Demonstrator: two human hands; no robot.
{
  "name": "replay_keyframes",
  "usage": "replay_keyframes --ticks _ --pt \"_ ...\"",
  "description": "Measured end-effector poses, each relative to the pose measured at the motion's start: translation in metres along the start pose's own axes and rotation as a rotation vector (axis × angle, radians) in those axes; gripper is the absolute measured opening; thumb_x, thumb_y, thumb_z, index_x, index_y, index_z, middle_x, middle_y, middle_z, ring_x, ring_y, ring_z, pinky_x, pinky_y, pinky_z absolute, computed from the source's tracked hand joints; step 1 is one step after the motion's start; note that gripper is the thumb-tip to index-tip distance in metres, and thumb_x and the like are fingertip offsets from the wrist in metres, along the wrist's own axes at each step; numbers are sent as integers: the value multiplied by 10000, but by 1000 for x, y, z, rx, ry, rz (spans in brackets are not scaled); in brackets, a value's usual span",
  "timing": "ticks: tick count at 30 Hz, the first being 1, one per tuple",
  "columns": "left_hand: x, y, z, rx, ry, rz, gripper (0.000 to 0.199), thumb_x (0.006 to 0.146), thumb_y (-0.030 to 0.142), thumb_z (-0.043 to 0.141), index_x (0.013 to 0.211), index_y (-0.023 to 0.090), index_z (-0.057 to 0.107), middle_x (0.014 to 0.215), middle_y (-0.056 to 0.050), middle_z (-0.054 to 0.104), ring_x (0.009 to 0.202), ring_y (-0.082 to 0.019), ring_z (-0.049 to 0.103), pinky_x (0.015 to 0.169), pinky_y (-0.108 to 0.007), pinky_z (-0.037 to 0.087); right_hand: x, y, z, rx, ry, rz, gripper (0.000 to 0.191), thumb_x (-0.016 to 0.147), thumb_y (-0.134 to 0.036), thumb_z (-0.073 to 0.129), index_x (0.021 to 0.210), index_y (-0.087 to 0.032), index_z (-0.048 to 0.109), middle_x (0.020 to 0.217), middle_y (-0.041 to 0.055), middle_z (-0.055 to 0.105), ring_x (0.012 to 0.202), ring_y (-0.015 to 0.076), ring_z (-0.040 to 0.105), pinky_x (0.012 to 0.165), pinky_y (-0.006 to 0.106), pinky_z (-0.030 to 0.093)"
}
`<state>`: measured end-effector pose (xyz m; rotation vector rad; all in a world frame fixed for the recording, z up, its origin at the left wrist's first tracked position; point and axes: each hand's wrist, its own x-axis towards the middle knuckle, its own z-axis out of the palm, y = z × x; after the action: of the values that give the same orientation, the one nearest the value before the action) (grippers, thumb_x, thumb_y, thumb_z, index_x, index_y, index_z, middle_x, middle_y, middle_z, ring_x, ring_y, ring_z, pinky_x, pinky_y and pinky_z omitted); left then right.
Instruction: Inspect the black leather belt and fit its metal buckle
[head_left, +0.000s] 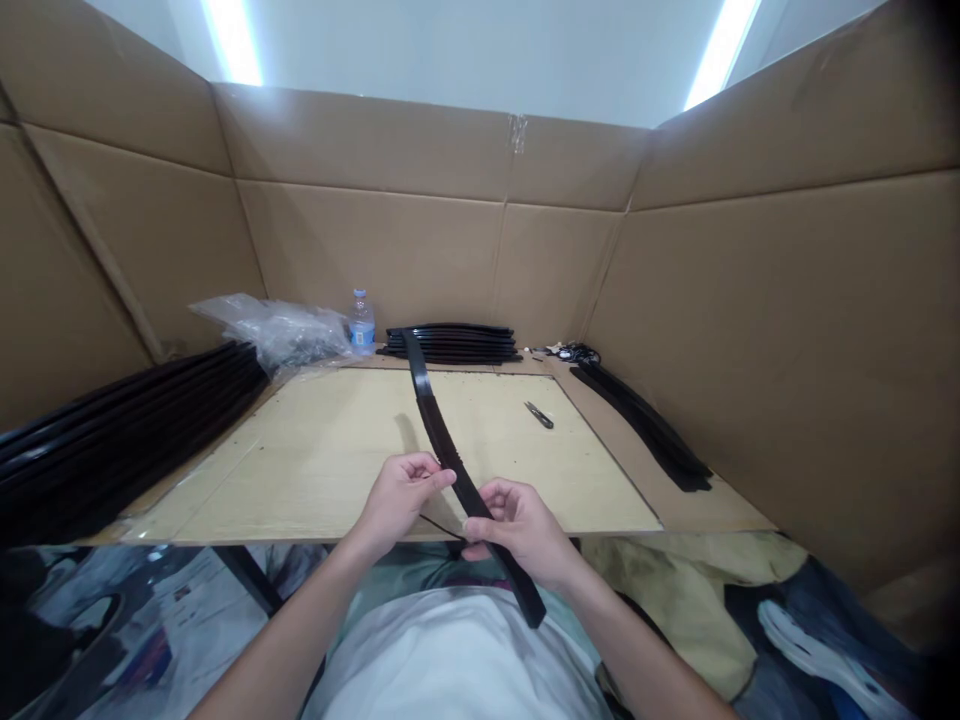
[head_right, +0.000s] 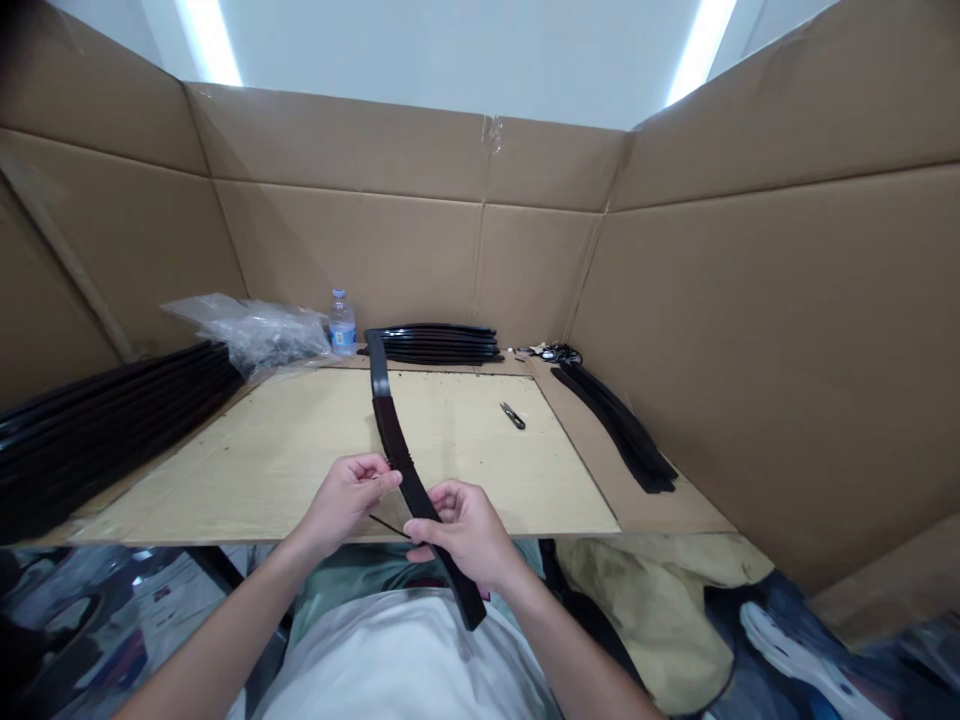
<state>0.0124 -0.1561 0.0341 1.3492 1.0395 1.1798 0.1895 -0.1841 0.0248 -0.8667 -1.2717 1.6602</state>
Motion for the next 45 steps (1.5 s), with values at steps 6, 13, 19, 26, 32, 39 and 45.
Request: replay_keyframes --ticks 6,13,19,26,32,39,45 --pt "1 -4 0 94 5 66 312 703 394 678 594 131 551 486 60 383 454 -61 281 436 -198 203 0 1 3 -88 5 -52 405 714 -384 694 778 -219 329 632 -38 632 347 69 491 291 144 334" --pt "4 -10 1 87 32 62 312 700 401 682 620 134 541 505 58 396 467 -66 312 448 -197 213 6 5 3 27 36 -63 327 816 -479 549 774 -202 380 690 1 638 418 51 455 361 153 309" --pt "3 -8 3 95 33 42 321 645 396 726 626 127 551 537 43 456 493 -72 349 469 -196 254 4 9 3 51 88 18 355 723 -390 693 945 -165 529 656 -42 521 515 58 460 439 174 394" --pt "0 -4 4 143 62 58 342 679 407 693 566 138 515 487 61 368 462 -66 274 440 -199 199 3 12 7 16 66 -63 362 679 -367 729 823 -190 448 624 -79 491 423 65 493 375 190 409" --pt "-1 -5 4 152 71 64 343 691 402 681 558 139 505 481 62 359 460 -65 270 443 -201 197 5 9 8 30 99 -116 331 793 -466 585 774 -206 379 681 -17 613 435 79 509 369 180 356" --pt "3 -4 4 101 50 36 309 633 352 726 544 134 526 490 52 437 470 -71 338 447 -195 244 5 10 4 26 35 -130 309 767 -393 654 951 -167 552 710 -7 598 528 72 485 503 211 383" --pt "2 -3 4 61 -2 3 311 647 370 720 562 133 537 485 51 438 458 -67 332 441 -196 229 5 8 0 -53 3 -84 251 762 -367 662 818 -132 595 645 -23 531 512 66 478 504 214 401"
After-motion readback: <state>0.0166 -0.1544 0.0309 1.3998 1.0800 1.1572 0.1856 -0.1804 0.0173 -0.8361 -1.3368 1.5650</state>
